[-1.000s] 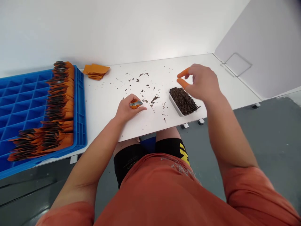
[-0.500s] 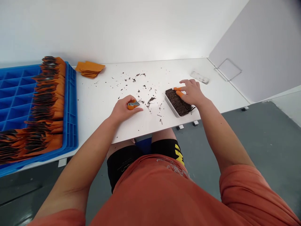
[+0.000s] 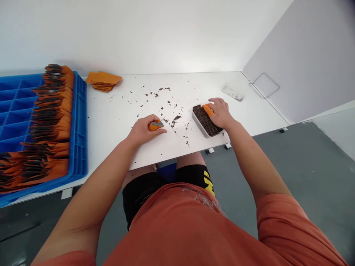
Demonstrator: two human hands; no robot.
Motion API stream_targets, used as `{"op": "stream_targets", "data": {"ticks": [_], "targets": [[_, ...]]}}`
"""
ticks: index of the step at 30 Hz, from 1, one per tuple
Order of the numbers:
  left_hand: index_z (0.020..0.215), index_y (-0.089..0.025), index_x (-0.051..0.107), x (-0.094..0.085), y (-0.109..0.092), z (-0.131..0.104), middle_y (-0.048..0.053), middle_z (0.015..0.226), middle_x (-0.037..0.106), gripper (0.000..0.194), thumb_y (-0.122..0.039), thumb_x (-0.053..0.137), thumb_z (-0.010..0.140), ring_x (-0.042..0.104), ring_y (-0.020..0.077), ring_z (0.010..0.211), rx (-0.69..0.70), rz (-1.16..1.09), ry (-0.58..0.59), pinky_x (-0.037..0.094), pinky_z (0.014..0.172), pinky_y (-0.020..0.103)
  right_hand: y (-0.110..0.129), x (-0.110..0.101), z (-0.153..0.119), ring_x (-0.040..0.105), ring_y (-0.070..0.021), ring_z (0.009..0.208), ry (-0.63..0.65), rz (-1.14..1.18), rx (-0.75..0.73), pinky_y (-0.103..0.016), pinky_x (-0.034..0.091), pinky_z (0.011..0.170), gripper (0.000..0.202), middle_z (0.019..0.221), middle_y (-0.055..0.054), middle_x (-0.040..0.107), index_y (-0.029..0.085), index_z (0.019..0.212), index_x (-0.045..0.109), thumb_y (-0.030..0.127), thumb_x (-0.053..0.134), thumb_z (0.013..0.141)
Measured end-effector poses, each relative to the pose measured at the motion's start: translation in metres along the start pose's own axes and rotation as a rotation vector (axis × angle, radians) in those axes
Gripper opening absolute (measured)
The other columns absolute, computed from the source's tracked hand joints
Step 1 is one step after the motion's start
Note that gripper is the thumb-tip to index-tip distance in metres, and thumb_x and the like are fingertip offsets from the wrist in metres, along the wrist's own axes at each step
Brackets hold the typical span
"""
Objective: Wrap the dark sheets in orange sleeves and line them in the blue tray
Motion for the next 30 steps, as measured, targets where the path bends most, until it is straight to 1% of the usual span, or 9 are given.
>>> {"op": "stream_targets", "data": {"ticks": [3, 7, 9, 14, 19, 22, 25, 28, 30], "targets": [[0.095, -0.024, 0.068, 0.0, -0.003, -0.001, 0.004, 0.096, 0.074, 0.052, -0.065, 0.087, 0.071, 0.063, 0.0225, 0.086, -0.011, 0.005, 0.013, 0.046, 0.08, 0.038, 0.0, -0.003, 0.007, 0.04, -0.0406, 0.157, -0.02, 0.016, 0.03, -0.069, 0.03, 0.135, 0.048, 0.158, -0.019, 0.058, 0.023, 0.123, 0.069, 0.047, 0.032, 0.105], [0.097, -0.023, 0.068, 0.0, -0.003, -0.001, 0.004, 0.097, 0.074, 0.052, -0.064, 0.087, 0.072, 0.065, 0.023, 0.088, -0.02, 0.022, 0.032, 0.047, 0.081, 0.038, -0.007, -0.005, 0.017, 0.047, -0.0424, 0.148, -0.013, 0.014, 0.081, -0.07, 0.034, 0.13, 0.044, 0.14, -0.019, 0.064, 0.025, 0.104, 0.067, 0.049, 0.03, 0.106], [0.098, -0.023, 0.068, 0.0, -0.003, -0.001, 0.004, 0.098, 0.074, 0.051, -0.064, 0.087, 0.073, 0.065, 0.0233, 0.089, -0.022, 0.033, 0.043, 0.048, 0.083, 0.039, -0.012, -0.005, 0.019, 0.049, -0.0422, 0.143, 0.003, 0.007, 0.094, -0.069, 0.035, 0.129, 0.042, 0.135, -0.018, 0.065, 0.025, 0.1, 0.065, 0.05, 0.032, 0.106], [0.099, -0.023, 0.068, -0.001, -0.002, -0.001, 0.004, 0.099, 0.075, 0.05, -0.062, 0.086, 0.073, 0.064, 0.0228, 0.091, -0.039, 0.036, 0.067, 0.047, 0.083, 0.04, -0.017, -0.007, 0.016, 0.049, -0.0413, 0.144, -0.065, 0.036, 0.054, -0.069, 0.032, 0.13, 0.038, 0.134, -0.016, 0.065, 0.026, 0.098, 0.063, 0.057, 0.042, 0.105], [0.098, -0.024, 0.068, -0.001, 0.0, 0.0, 0.004, 0.097, 0.074, 0.047, -0.06, 0.087, 0.074, 0.062, 0.0217, 0.087, -0.028, 0.036, 0.056, 0.047, 0.081, 0.039, -0.018, -0.005, 0.014, 0.053, -0.0397, 0.137, -0.035, 0.049, -0.032, -0.067, 0.035, 0.128, 0.033, 0.126, -0.014, 0.068, 0.026, 0.086, 0.056, 0.056, 0.054, 0.1], [0.096, -0.024, 0.068, -0.001, 0.002, 0.0, 0.003, 0.095, 0.074, 0.046, -0.06, 0.088, 0.075, 0.062, 0.0205, 0.084, -0.012, 0.04, 0.034, 0.047, 0.078, 0.037, -0.022, -0.005, 0.014, 0.053, -0.0381, 0.137, -0.014, 0.073, -0.051, -0.065, 0.034, 0.129, 0.027, 0.127, -0.012, 0.069, 0.027, 0.089, 0.059, 0.051, 0.053, 0.101], [0.095, -0.024, 0.069, -0.001, 0.002, 0.0, 0.002, 0.091, 0.074, 0.044, -0.059, 0.087, 0.077, 0.062, 0.0195, 0.081, 0.009, 0.053, 0.028, 0.047, 0.075, 0.035, -0.027, -0.004, 0.015, 0.05, -0.0392, 0.141, 0.018, 0.1, -0.013, -0.068, 0.033, 0.13, 0.021, 0.13, -0.011, 0.068, 0.028, 0.095, 0.066, 0.044, 0.054, 0.099], [0.095, -0.023, 0.069, -0.001, 0.002, 0.0, 0.003, 0.091, 0.074, 0.044, -0.06, 0.085, 0.079, 0.062, 0.0194, 0.08, 0.018, 0.058, 0.025, 0.047, 0.073, 0.035, -0.028, -0.004, 0.017, 0.047, -0.0423, 0.145, 0.03, 0.118, -0.009, -0.074, 0.029, 0.131, 0.017, 0.132, -0.011, 0.066, 0.027, 0.091, 0.067, 0.041, 0.057, 0.094], [0.096, -0.023, 0.069, -0.001, 0.002, 0.001, 0.003, 0.093, 0.075, 0.044, -0.061, 0.084, 0.079, 0.063, 0.0199, 0.081, 0.014, 0.06, 0.022, 0.047, 0.075, 0.035, -0.028, -0.006, 0.019, 0.047, -0.0432, 0.145, 0.059, 0.128, -0.01, -0.077, 0.029, 0.132, 0.016, 0.132, -0.011, 0.065, 0.027, 0.088, 0.065, 0.04, 0.057, 0.094]]}}
Point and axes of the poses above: each hand's wrist, its own z-axis towards the middle knuckle, its own x-axis out of the palm, y = z × x, the point moved 4 cm from there along z, towards the middle knuckle
